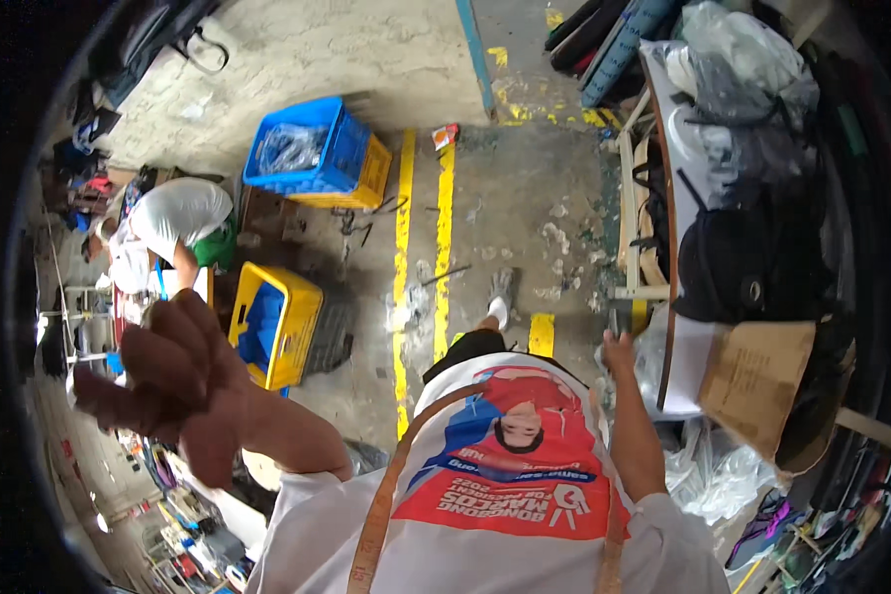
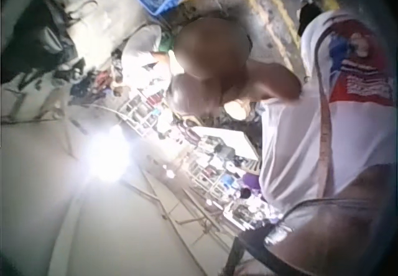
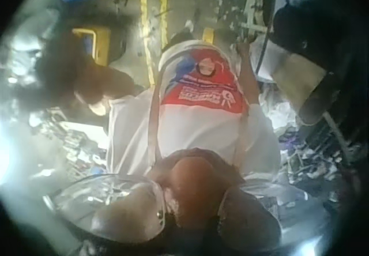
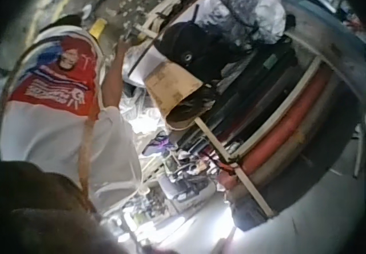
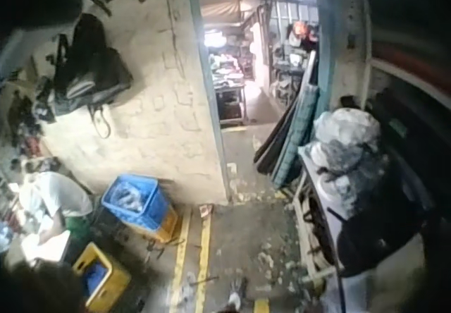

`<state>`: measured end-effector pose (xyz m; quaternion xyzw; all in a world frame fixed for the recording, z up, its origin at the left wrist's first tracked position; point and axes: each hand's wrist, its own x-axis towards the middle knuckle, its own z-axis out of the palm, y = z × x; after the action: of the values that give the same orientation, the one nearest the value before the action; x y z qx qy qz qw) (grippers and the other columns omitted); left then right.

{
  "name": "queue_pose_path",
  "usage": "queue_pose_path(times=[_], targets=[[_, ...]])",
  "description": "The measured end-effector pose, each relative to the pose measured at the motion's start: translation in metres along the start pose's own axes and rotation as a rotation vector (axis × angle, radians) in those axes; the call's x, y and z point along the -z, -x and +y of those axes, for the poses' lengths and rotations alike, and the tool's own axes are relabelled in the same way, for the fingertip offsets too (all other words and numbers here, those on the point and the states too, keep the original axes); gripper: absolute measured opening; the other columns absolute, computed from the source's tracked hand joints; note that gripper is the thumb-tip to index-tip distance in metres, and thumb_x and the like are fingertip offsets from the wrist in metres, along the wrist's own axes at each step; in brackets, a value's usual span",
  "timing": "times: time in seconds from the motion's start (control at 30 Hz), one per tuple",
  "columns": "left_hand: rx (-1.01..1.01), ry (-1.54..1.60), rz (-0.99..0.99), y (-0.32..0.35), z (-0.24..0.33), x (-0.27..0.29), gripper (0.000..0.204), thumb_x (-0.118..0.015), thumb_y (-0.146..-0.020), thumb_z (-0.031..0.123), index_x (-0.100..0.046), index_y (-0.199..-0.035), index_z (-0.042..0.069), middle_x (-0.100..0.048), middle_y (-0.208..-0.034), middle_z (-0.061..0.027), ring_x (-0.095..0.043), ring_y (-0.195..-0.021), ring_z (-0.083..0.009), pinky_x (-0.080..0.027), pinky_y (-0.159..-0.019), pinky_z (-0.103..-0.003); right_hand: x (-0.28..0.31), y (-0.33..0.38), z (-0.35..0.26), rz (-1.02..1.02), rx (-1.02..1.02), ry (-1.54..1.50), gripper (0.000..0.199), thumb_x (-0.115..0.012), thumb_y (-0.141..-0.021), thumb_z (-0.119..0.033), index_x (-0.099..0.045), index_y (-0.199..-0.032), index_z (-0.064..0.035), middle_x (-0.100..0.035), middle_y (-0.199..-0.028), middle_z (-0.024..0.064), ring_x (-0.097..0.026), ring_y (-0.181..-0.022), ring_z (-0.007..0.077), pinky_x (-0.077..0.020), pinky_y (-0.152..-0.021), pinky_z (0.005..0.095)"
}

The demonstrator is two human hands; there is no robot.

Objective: Picking up foam materials and preparing a large upholstery component on a workbench.

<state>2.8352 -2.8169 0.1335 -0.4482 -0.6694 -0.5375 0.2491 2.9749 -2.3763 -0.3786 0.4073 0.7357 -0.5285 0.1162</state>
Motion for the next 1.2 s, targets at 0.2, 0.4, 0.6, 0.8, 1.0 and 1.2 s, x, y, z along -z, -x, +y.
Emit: queue_pose_path(times=[0.2,0.4,0.6,0.8,1.0,1.2], targets=[[-0.042,0.039,-0.054,-0.133,-0.124,-0.04,0.055,-0.088,-0.067,0.032,-0.053,-0.106,0.016,-0.044,-0.066,0.0059,-0.036,-0.054,-0.0086,-0.03,-0.048,-0.024,0.016,-0.035,0.017,0.094,-0.31,-0.048,0.032,-0.063,-0.09,-0.027,-0.051,-0.099,0.0014,-0.055,-0.061,0.0129,-0.055,-0.043,0.0257,-0.0424,-0.038,0.0437],[0.021,0.079,-0.22,-0.26,-0.243,-0.082,0.029,-0.078,-0.083,0.013,-0.049,-0.084,0.015,-0.048,-0.068,0.001,-0.04,-0.05,-0.0114,-0.03,-0.043,-0.026,0.006,-0.101,0.065,0.191,-0.161,0.056,0.035,-0.064,-0.09,-0.03,-0.055,-0.095,0.004,-0.062,-0.069,0.0156,-0.061,-0.051,0.0265,-0.0487,-0.048,0.042],[0.135,0.256,-1.202,-0.402,-0.38,-0.104,0.038,-0.078,-0.066,-0.008,-0.05,-0.089,0.004,-0.057,-0.086,-0.0135,-0.06,-0.073,-0.0282,-0.055,-0.058,-0.037,-0.015,-0.232,0.087,0.199,-0.156,0.162,0.031,-0.065,-0.09,-0.026,-0.057,-0.096,0.0025,-0.065,-0.076,0.0154,-0.063,-0.057,0.025,-0.0508,-0.054,0.0405],[0.128,0.323,-0.826,-0.461,-0.447,-0.162,0.038,-0.079,-0.062,-0.009,-0.05,-0.082,0.005,-0.052,-0.079,-0.0089,-0.054,-0.066,-0.0252,-0.044,-0.05,-0.034,0.026,-0.409,-0.232,0.203,0.052,0.364,0.027,-0.064,-0.092,-0.025,-0.056,-0.096,0.0,-0.064,-0.075,0.0122,-0.061,-0.056,0.0224,-0.0498,-0.053,0.0391],[-0.002,0.364,-0.573,-0.536,-0.579,-0.23,0.039,-0.079,-0.059,-0.01,-0.049,-0.077,0.007,-0.049,-0.074,-0.0061,-0.048,-0.059,-0.022,-0.037,-0.046,-0.033,0.045,-0.54,-0.46,-0.02,-0.107,-0.021,0.019,-0.057,-0.096,-0.023,-0.051,-0.104,-0.0071,-0.056,-0.07,0.0091,-0.057,-0.052,0.0189,-0.0477,-0.045,0.036],[-0.156,0.294,-0.562,-0.603,-0.7,-0.22,0.034,-0.077,-0.063,-0.006,-0.048,-0.076,0.008,-0.048,-0.071,-0.0049,-0.045,-0.055,-0.0192,-0.036,-0.045,-0.034,0.028,-0.615,-0.566,0.003,0.018,-0.096,0.02,-0.059,-0.095,-0.023,-0.048,-0.1,-0.0066,-0.053,-0.064,0.0054,-0.052,-0.044,0.0162,-0.0431,-0.039,0.0327]])
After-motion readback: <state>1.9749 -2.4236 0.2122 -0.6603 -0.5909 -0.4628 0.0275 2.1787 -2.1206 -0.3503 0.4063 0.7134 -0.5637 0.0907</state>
